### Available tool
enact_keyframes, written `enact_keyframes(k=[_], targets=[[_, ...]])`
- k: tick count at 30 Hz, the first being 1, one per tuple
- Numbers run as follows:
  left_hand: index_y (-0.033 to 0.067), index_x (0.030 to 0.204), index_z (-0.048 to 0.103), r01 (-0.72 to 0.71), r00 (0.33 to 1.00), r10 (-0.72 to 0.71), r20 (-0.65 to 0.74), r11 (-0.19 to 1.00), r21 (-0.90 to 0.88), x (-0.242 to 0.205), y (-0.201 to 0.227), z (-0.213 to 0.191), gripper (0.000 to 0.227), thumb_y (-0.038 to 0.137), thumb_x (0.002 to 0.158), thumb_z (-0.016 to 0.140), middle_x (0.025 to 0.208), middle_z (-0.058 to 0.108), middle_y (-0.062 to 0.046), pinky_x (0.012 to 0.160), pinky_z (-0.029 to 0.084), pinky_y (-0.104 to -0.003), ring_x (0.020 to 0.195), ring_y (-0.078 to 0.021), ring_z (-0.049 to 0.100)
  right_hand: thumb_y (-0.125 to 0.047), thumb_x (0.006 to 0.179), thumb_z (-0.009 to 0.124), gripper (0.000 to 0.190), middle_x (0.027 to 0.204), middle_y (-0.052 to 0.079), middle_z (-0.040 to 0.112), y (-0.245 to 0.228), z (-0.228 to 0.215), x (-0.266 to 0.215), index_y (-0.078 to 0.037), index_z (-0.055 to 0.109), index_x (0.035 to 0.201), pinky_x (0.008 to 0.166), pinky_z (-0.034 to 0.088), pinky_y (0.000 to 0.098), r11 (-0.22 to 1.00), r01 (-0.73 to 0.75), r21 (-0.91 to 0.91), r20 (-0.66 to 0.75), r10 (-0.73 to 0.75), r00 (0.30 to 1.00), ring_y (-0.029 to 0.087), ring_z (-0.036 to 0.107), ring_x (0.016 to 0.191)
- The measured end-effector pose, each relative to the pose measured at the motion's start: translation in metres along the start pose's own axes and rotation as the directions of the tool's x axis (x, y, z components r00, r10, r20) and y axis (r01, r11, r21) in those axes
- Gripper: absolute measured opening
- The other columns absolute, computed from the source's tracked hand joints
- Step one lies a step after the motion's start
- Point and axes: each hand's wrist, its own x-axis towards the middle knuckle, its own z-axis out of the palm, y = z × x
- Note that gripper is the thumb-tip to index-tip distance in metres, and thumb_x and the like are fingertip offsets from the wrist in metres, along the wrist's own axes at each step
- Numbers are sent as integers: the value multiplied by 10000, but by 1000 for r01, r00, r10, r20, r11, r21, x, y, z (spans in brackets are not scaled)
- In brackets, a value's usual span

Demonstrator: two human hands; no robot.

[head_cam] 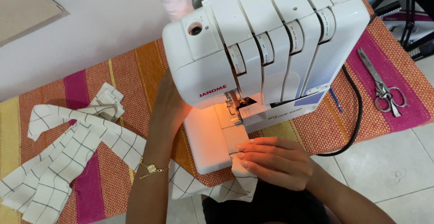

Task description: The person is sewing long strips of checkered fabric using an overlock sewing machine, guiding the material with both hands to ensure proper alignment.

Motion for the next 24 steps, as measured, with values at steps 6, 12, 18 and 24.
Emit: enact_keyframes(k=[6, 12, 18, 24], targets=[[121, 920, 390, 69, 997, -75, -13, 966, -248, -9, 43, -26, 151, 90, 920, 539, 934, 487, -50, 695, 345, -367, 850, -204, 416, -54, 1030, 717, 78, 1063, 160, 825, 1, 1, 1, 3, 723, 1082, 890, 737, 396, 999, -9, 35, -14, 10, 1000, 293, 862, 1015], [66, 934, 493, -464, 878, 464, -113, 885, 29, -33, 30, -14, 199, -61, 908, 644, 958, 522, -116, 806, 415, -450, 925, -346, 465, -90, 1051, 682, 110, 1052, 178, 813, 9, 1, 7, 17, 702, 1066, 883, 738, 413, 999, -3, 44, -34, 5, 999, 309, 859, 1004], [38, 1018, 582, -422, 905, 420, -63, 906, -30, -41, 46, -21, 97, -8, 938, 612, 950, 643, -126, 802, 478, -459, 886, -366, 562, -174, 1078, 646, 193, 1089, 180, 809, 9, 2, 5, 14, 688, 1085, 900, 735, 431, 994, -53, 94, -9, 54, 999, 310, 852, 1031], [41, 1193, 671, -452, 888, 447, -106, 892, -28, -36, 47, -24, 251, -37, 959, 622, 1143, 714, -158, 923, 523, -483, 1040, -409, 622, -219, 1060, 679, 232, 1048, 171, 810, 17, 8, 7, 11, 708, 1047, 870, 735, 423, 996, -37, 87, -34, 40, 999, 306, 851, 999]])
